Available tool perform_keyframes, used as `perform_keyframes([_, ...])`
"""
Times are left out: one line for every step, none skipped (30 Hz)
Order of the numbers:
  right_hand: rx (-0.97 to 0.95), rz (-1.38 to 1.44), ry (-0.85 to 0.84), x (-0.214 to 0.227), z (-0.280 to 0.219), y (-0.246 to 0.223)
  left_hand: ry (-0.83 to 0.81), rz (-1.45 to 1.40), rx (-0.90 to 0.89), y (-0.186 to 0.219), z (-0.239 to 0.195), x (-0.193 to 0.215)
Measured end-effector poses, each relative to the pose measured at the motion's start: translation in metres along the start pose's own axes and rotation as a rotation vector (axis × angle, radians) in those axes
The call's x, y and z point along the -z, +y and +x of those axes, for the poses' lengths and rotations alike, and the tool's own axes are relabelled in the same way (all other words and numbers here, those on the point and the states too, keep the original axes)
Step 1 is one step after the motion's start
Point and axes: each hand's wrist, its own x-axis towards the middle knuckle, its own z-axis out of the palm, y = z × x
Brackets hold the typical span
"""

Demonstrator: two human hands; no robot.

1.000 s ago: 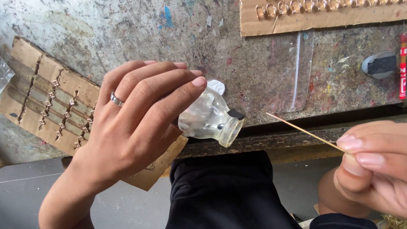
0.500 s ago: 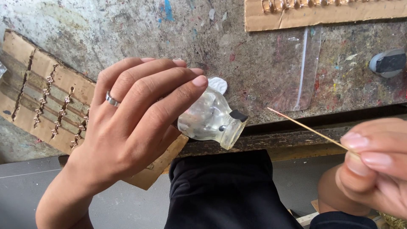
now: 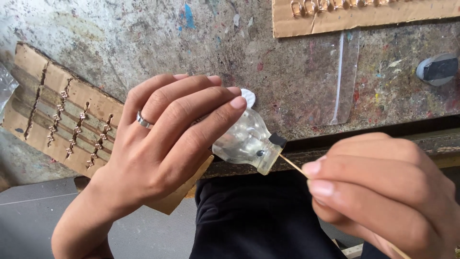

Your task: The person paints the neck of a small clear bottle black using a wooden stick, then switches to a paintbrush to apply black paint to a small area on the work surface. The person handles paint bottles and a tissue during the process.

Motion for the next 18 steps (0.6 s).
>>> perform_keyframes([0.019,0.003,0.021,-0.005,0.005,0.001,0.001,-0.001,-0.004,0.0,0.0,0.0])
perform_keyframes([0.02,0.004,0.021,-0.008,0.008,0.002,0.001,0.0,-0.004,0.0,0.0,0.0])
perform_keyframes([0.049,0.009,0.052,-0.011,0.01,0.003,0.001,0.001,-0.004,0.0,0.0,0.0])
perform_keyframes([0.079,0.013,0.084,-0.014,0.012,0.003,0.003,0.003,-0.006,0.001,0.0,0.0])
perform_keyframes([0.08,0.013,0.084,-0.008,0.009,0.003,0.003,0.004,-0.007,0.0,0.0,0.001])
perform_keyframes([0.039,0.043,0.038,-0.003,0.006,0.003,-0.002,-0.004,-0.004,0.0,0.0,0.001])
perform_keyframes([-0.002,0.073,-0.008,0.003,0.003,0.003,-0.007,-0.013,-0.001,0.0,0.0,0.001])
perform_keyframes([0.0,0.074,-0.01,0.007,-0.006,0.006,-0.006,-0.012,0.002,0.0,0.0,0.001])
perform_keyframes([-0.001,0.069,-0.019,0.011,-0.015,0.01,-0.005,-0.007,0.001,-0.001,-0.001,0.001])
perform_keyframes([0.0,0.063,-0.027,0.016,-0.024,0.014,-0.003,-0.001,-0.001,-0.002,-0.001,0.001])
perform_keyframes([0.002,0.064,-0.028,0.016,-0.044,0.022,-0.002,0.0,0.001,-0.003,-0.002,0.001])
perform_keyframes([0.001,0.059,0.0,0.017,-0.065,0.03,-0.004,0.018,0.006,-0.003,-0.004,0.0])
perform_keyframes([0.0,0.054,0.028,0.018,-0.085,0.038,-0.007,0.035,0.011,-0.004,-0.005,-0.001])
perform_keyframes([0.001,0.053,0.027,0.018,-0.106,0.047,-0.006,0.035,0.012,-0.004,-0.005,0.0])
perform_keyframes([0.032,0.046,0.076,0.018,-0.126,0.055,-0.004,0.028,0.014,-0.005,-0.005,0.0])
perform_keyframes([0.062,0.041,0.123,0.018,-0.146,0.064,-0.004,0.02,0.018,-0.005,-0.005,0.0])
perform_keyframes([0.063,0.042,0.12,0.015,-0.159,0.066,-0.003,0.019,0.02,-0.005,-0.006,0.001])
perform_keyframes([0.013,0.036,0.18,0.013,-0.173,0.067,-0.001,0.024,0.026,-0.005,-0.006,0.001])
